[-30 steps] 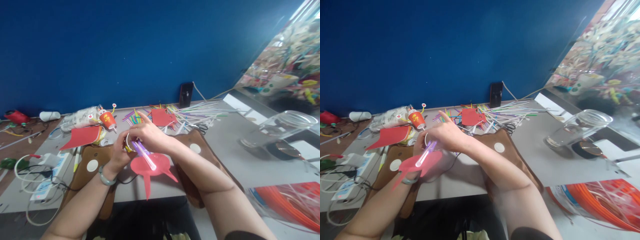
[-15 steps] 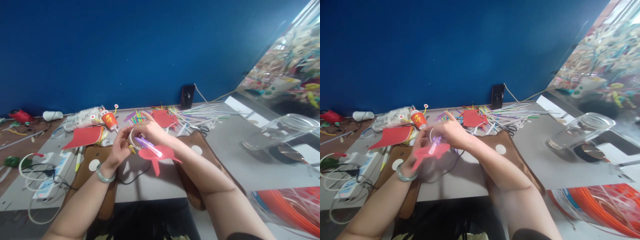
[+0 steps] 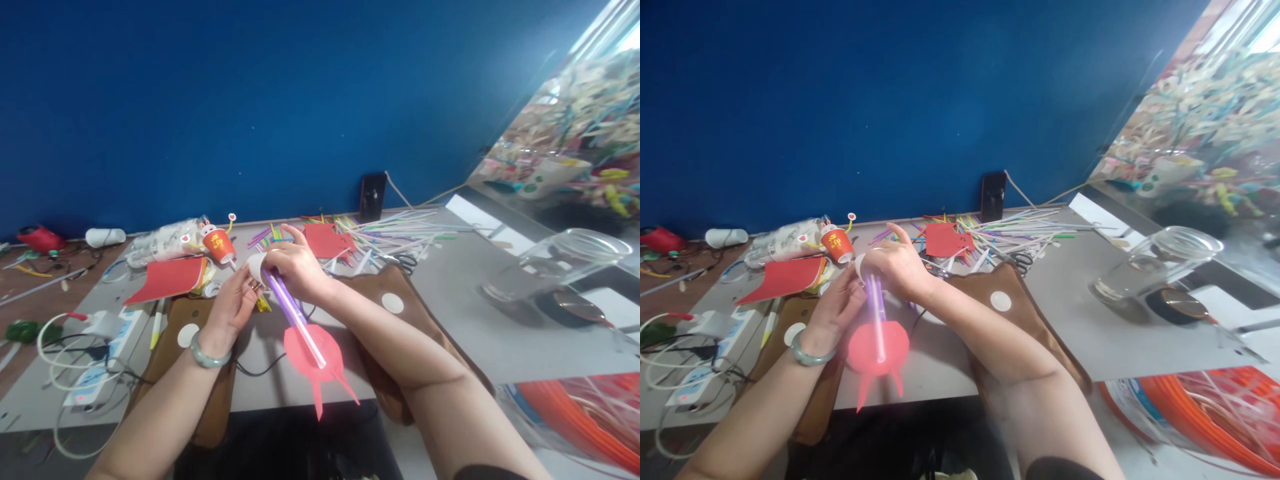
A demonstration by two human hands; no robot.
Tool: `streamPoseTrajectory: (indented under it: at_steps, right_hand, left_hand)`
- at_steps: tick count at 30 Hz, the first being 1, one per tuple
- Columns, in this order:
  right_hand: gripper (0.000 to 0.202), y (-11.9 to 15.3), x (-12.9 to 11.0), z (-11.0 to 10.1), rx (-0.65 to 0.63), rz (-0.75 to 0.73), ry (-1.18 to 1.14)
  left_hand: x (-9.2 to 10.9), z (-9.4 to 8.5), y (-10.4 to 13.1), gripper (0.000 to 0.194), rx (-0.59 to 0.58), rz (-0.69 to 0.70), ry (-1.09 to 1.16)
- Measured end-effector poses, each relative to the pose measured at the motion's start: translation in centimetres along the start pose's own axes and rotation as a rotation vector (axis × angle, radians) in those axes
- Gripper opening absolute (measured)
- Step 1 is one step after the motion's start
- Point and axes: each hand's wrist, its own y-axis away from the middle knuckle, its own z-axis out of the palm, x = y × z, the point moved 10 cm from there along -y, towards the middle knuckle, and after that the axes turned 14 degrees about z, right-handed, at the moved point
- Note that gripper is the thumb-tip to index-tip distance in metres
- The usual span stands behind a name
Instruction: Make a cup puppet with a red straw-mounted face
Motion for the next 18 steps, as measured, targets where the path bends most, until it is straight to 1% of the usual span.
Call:
streamPoseTrajectory:
  at_steps: [1, 3, 8, 10, 15, 18]
  right_hand:
    - [0.013, 0.0, 0.0, 0.1, -0.003, -0.006, 0.012]
    - [0.015, 0.1, 0.0, 0.4, -0.013, -0.023, 0.029]
    - [0.017, 0.3, 0.2, 0.9, -0.031, -0.032, 0.056]
    - [0.017, 0.3, 0.4, 1.1, -0.040, -0.020, 0.061]
    - [0.016, 0.2, 1.0, 1.2, -0.064, 0.022, 0.052]
    - [0.015, 0.1, 1.1, 0.9, -0.057, 0.046, 0.040]
  left_hand:
    - [0.2, 0.1, 0.0, 0.026, -0.029, 0.010, -0.040]
    - [0.4, 0.0, -0.1, 0.031, -0.048, 0.029, -0.108]
    - [-0.3, 0.0, 0.0, 0.033, -0.066, 0.008, -0.179]
    - [-0.4, -0.1, 0.0, 0.031, -0.046, -0.005, -0.142]
    - [-0.6, -0.1, -0.2, 0.019, 0.077, -0.083, 0.078]
    - [-0.9, 0.3, -0.2, 0.015, 0.103, -0.141, 0.194]
